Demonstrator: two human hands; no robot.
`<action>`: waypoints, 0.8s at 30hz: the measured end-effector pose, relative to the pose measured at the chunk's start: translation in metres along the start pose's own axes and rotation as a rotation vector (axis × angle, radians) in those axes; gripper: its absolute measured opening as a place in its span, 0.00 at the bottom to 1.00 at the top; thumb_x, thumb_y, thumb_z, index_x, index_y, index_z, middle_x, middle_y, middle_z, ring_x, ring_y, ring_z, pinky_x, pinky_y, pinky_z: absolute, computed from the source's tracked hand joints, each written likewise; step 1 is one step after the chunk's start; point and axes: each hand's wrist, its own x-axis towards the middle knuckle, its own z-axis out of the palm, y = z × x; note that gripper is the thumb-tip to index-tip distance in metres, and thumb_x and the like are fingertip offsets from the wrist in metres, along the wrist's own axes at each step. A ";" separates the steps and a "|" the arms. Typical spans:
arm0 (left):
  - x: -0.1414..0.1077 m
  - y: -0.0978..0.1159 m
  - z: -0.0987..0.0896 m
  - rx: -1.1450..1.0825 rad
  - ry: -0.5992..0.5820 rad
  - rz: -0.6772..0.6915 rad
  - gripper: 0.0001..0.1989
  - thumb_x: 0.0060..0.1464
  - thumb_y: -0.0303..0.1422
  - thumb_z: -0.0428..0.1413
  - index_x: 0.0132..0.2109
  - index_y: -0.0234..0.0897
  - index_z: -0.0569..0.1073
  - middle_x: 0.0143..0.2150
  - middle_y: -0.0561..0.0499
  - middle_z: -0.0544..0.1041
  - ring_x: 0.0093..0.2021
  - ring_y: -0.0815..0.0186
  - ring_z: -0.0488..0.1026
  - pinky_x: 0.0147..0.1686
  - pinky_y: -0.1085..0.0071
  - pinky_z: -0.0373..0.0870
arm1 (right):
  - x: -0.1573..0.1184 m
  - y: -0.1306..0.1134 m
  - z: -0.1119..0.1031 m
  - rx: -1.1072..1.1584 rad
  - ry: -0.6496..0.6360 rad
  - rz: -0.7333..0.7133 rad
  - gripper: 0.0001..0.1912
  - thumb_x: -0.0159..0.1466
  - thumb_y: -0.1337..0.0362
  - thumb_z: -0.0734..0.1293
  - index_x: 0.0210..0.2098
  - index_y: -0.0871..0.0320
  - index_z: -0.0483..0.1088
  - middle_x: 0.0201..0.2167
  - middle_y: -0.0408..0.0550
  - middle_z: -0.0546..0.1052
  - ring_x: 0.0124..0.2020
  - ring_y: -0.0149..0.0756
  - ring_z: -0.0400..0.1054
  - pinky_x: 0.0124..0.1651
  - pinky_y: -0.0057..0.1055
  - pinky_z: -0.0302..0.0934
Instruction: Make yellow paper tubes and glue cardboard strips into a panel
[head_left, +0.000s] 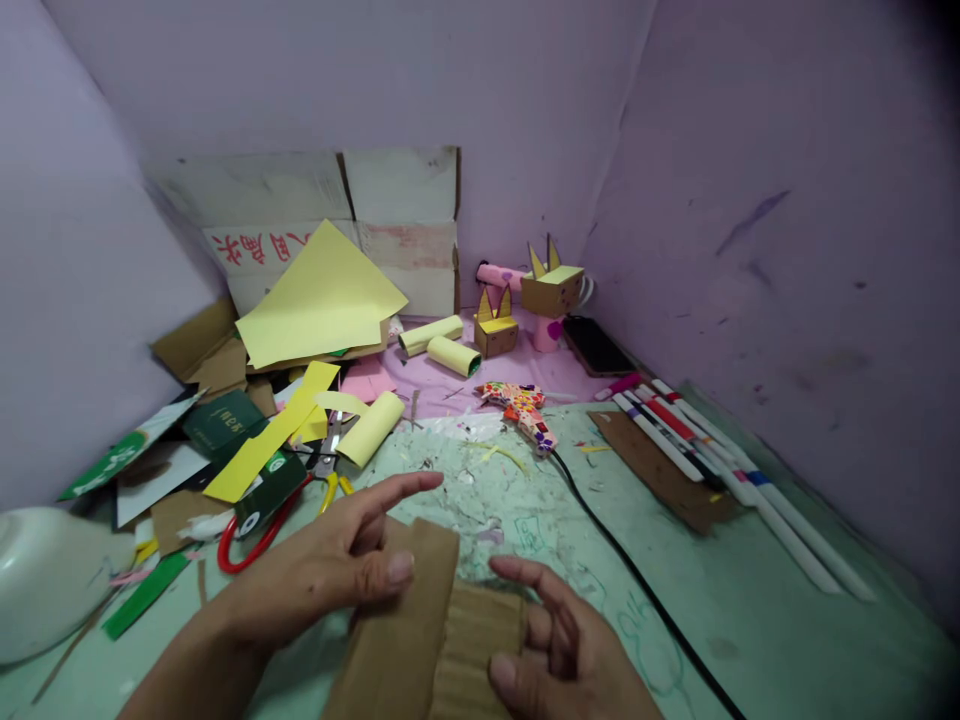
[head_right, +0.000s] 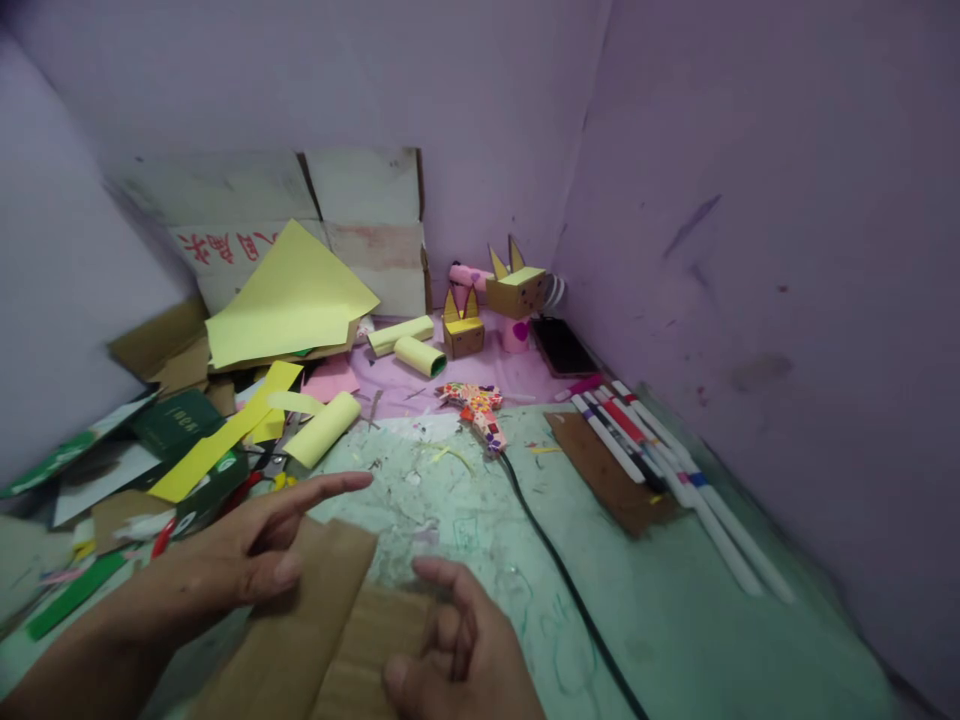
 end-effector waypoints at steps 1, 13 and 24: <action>0.003 -0.002 0.003 -0.081 -0.002 0.016 0.37 0.44 0.44 0.62 0.60 0.43 0.60 0.31 0.54 0.71 0.33 0.67 0.69 0.30 0.75 0.65 | 0.003 -0.008 -0.002 -0.047 0.014 -0.029 0.34 0.44 0.58 0.76 0.47 0.56 0.59 0.27 0.42 0.76 0.27 0.35 0.72 0.33 0.32 0.62; 0.014 -0.009 0.014 -0.146 0.268 0.257 0.17 0.43 0.38 0.63 0.40 0.32 0.76 0.30 0.48 0.78 0.32 0.63 0.72 0.33 0.69 0.69 | 0.033 -0.107 0.022 -0.449 -0.001 -0.320 0.25 0.46 0.63 0.72 0.43 0.57 0.64 0.30 0.44 0.74 0.34 0.38 0.69 0.41 0.38 0.62; 0.021 -0.008 0.016 -0.301 0.459 0.484 0.17 0.44 0.40 0.62 0.38 0.33 0.76 0.33 0.49 0.77 0.34 0.65 0.71 0.34 0.73 0.66 | 0.050 -0.089 0.022 -0.785 0.095 -0.447 0.05 0.47 0.65 0.70 0.25 0.58 0.74 0.24 0.45 0.77 0.27 0.38 0.67 0.32 0.33 0.60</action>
